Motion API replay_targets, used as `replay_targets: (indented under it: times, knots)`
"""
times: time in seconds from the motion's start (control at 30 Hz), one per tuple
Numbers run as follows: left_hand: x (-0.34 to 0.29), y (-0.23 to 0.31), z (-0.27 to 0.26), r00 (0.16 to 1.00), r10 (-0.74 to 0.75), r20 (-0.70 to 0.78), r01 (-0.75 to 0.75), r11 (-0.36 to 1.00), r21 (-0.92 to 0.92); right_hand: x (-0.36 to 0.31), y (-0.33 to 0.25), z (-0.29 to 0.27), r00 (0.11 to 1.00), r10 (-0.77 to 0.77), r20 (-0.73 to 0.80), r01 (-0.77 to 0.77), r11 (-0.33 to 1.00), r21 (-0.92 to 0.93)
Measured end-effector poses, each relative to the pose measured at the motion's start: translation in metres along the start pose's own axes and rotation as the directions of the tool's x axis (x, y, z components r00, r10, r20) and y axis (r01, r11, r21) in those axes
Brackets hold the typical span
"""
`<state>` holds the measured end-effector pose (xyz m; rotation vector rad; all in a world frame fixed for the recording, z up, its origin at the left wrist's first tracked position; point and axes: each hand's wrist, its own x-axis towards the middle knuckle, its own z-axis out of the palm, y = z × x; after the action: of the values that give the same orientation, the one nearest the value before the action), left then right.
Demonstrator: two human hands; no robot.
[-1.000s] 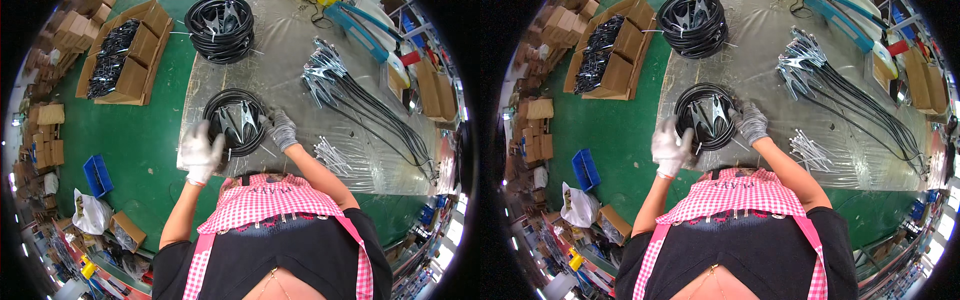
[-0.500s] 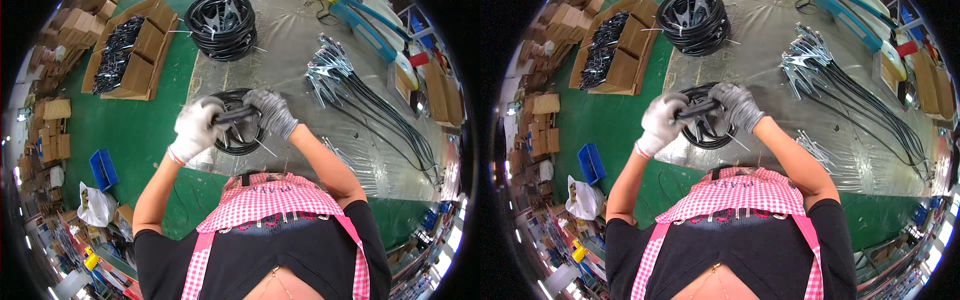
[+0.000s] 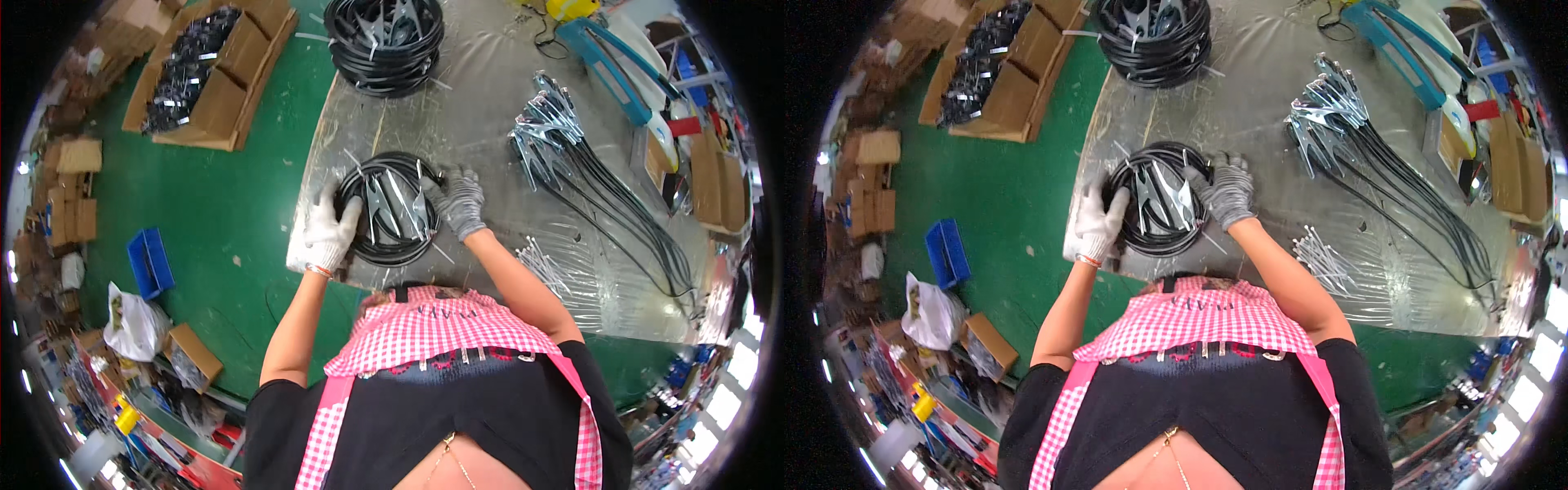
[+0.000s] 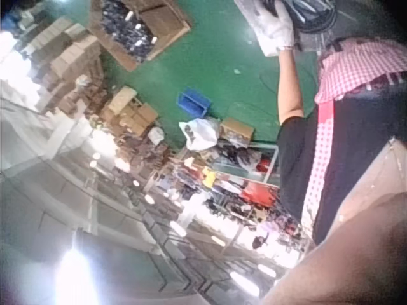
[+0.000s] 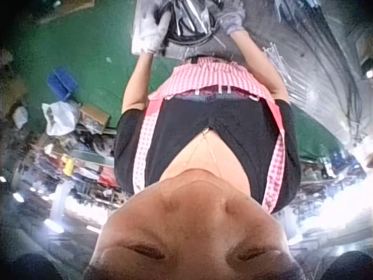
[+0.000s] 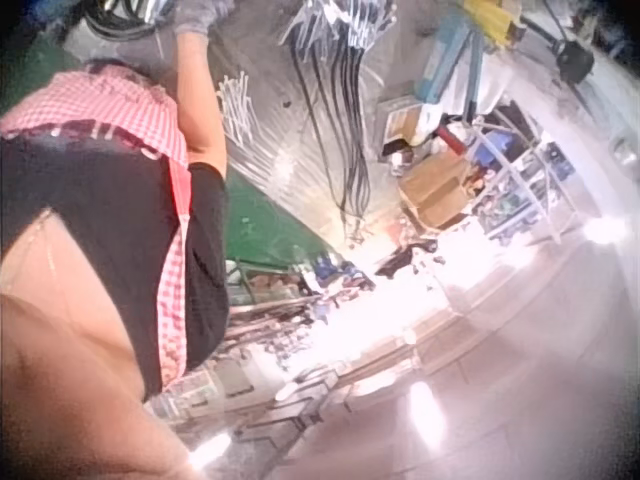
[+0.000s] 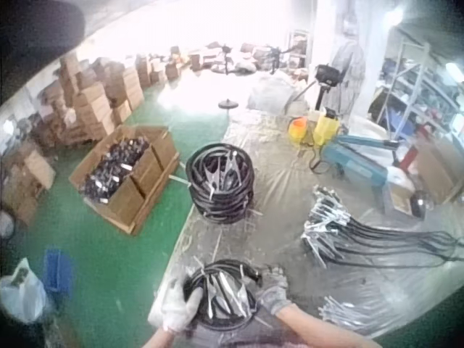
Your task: Coiling long black cables and securing them into bundles using zip ties.
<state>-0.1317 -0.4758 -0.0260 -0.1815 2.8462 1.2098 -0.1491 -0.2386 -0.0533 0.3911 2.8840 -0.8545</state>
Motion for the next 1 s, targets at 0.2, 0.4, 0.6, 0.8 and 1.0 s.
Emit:
replay_targets:
  times: [0.2,0.4,0.6,0.8,1.0]
  knots:
    - [-0.018,0.000,0.033,0.975,-0.131,-0.180,0.055,0.924,-0.378,0.002,0.022,0.029,0.985,0.033,0.171,-0.129,0.797,0.591]
    - [0.005,-0.001,0.040,0.975,-0.134,-0.178,0.065,0.936,-0.347,0.031,-0.008,-0.007,0.891,-0.099,0.443,-0.076,0.930,0.360]
    - [0.008,0.003,0.038,0.979,-0.072,-0.192,0.024,0.970,-0.241,0.005,-0.023,0.028,0.985,-0.161,0.055,0.170,0.936,-0.309]
    - [0.002,0.004,0.038,0.968,0.107,-0.228,-0.111,0.994,-0.004,0.006,-0.002,0.046,0.940,-0.326,-0.099,0.258,0.871,-0.417]
    - [0.004,0.001,0.043,0.948,0.221,-0.227,-0.188,0.969,0.159,0.010,-0.024,0.043,0.954,-0.260,0.149,0.299,0.791,-0.534]
